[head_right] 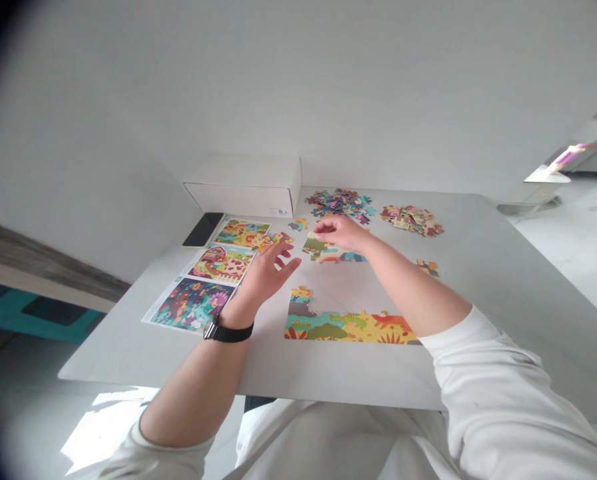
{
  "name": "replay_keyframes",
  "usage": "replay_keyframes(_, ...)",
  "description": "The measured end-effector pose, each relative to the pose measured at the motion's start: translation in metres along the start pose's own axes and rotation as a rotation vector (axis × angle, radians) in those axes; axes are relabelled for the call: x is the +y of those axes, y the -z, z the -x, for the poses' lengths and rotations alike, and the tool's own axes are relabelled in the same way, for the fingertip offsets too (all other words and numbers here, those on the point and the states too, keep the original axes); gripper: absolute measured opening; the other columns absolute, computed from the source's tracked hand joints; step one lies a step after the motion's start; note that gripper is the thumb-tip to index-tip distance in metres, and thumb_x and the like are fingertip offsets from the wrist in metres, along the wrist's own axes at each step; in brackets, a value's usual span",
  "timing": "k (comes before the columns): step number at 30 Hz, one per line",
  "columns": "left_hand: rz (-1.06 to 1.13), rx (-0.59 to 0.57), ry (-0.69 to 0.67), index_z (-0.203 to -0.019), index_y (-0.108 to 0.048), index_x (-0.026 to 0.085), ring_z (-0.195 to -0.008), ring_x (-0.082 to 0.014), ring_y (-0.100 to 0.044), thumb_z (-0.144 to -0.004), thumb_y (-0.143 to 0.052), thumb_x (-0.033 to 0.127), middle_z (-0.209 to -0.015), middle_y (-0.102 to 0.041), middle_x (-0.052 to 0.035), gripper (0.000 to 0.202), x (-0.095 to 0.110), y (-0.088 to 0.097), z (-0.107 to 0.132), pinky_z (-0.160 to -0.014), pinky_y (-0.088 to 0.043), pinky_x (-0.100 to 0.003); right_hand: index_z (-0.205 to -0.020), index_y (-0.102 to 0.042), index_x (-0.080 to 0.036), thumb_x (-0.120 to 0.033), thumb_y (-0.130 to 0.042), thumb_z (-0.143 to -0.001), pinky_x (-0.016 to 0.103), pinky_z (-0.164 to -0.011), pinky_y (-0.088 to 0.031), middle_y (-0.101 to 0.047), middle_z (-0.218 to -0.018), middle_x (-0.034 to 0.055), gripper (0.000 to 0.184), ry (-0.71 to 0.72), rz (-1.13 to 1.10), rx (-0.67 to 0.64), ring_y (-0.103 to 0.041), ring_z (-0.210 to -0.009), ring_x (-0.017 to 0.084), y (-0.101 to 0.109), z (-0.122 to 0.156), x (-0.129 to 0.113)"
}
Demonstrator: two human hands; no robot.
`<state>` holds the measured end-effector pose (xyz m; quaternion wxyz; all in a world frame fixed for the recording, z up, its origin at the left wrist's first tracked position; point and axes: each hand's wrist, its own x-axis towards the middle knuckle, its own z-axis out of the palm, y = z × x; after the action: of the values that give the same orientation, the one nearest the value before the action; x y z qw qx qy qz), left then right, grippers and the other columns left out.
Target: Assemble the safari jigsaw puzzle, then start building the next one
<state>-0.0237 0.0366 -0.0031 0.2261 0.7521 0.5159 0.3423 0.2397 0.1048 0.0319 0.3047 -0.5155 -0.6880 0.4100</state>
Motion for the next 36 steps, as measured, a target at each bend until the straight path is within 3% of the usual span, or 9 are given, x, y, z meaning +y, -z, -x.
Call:
replay_keyframes(4,0.199,-0.049,-0.064,-0.116,-0.074,0.025,-0.085,-0.0159,-0.073,-0.096,-0.074,0.044,-0.105,-0.079,-0.0026,0.027,0.001,-0.011,0.000,-0.076,-0.056,-0.027,-0.100,-0.082,-0.024,-0.048,-0.089,-0.081,0.034,-0.078,-0.061,-0.080,-0.093,0.0038,0.031,0.058,-0.082,-0.060,-0.072,-0.083,0.020,-0.019,0.033,-0.001)
replay_keyframes(7,0.224,-0.133,-0.058,-0.102,-0.077,0.025,-0.083,-0.0166,-0.073,-0.094,-0.073,0.040,-0.094,-0.079,-0.0012,0.017,0.004,-0.015,0.001,-0.073,-0.055,-0.027,-0.098,-0.082,-0.024,-0.047,-0.087,-0.082,0.034,-0.080,-0.060,-0.080,-0.094,0.0034,0.029,0.091,-0.057,-0.069,-0.072,-0.085,0.020,-0.026,0.046,-0.003)
replay_keyframes(12,0.219,-0.138,0.003,-0.095,-0.074,0.024,-0.080,-0.0177,-0.071,-0.094,-0.072,0.037,-0.090,-0.080,-0.0012,0.013,-0.002,-0.018,-0.004,-0.073,-0.053,-0.028,-0.113,-0.082,-0.025,-0.040,-0.081,-0.089,0.036,-0.084,-0.060,-0.081,-0.109,0.0059,0.029,0.111,0.113,0.069,-0.070,-0.085,0.019,-0.016,0.060,0.000)
replay_keyframes(18,0.191,-0.003,0.200,-0.117,-0.069,0.024,-0.079,-0.0182,-0.072,-0.095,-0.074,0.033,-0.094,-0.081,-0.0024,0.025,-0.022,-0.018,-0.016,-0.074,-0.053,-0.029,-0.118,-0.080,-0.024,-0.040,-0.074,-0.092,0.043,-0.094,-0.060,-0.082,-0.114,0.0093,0.031,0.036,0.229,0.314,-0.073,-0.095,0.024,0.031,0.101,0.039)
replay_keyframes(23,0.084,0.031,0.230,-0.137,-0.063,0.025,-0.086,-0.0191,-0.074,-0.096,-0.075,0.029,-0.096,-0.082,-0.0019,0.043,-0.024,-0.019,-0.019,-0.079,-0.052,-0.029,-0.111,-0.082,-0.025,-0.053,-0.071,-0.091,0.044,-0.090,-0.061,-0.083,-0.103,0.0085,0.036,-0.044,0.249,0.471,-0.073,-0.091,0.025,0.059,0.133,0.088)
replay_keyframes(28,0.011,0.016,0.230,-0.139,-0.063,0.028,-0.086,-0.0183,-0.075,-0.097,-0.073,0.026,-0.097,-0.082,0.0000,0.042,-0.023,-0.028,-0.029,-0.078,-0.051,-0.028,-0.108,-0.083,-0.025,-0.049,-0.069,-0.091,0.043,-0.088,-0.062,-0.083,-0.097,0.0074,0.033,-0.062,0.239,0.516,-0.075,-0.088,0.025,0.062,0.138,0.112)
replay_keyframes(36,-0.167,-0.038,0.220,-0.136,-0.071,0.029,-0.105,-0.0228,-0.078,-0.099,-0.073,0.029,-0.109,-0.084,-0.0034,0.037,-0.016,-0.036,-0.036,-0.094,-0.055,-0.030,-0.103,-0.084,-0.026,-0.035,-0.067,-0.093,0.040,-0.089,-0.062,-0.084,-0.103,0.0074,0.022,-0.013,0.400,0.541,-0.077,-0.092,0.026,0.055,0.134,0.109)
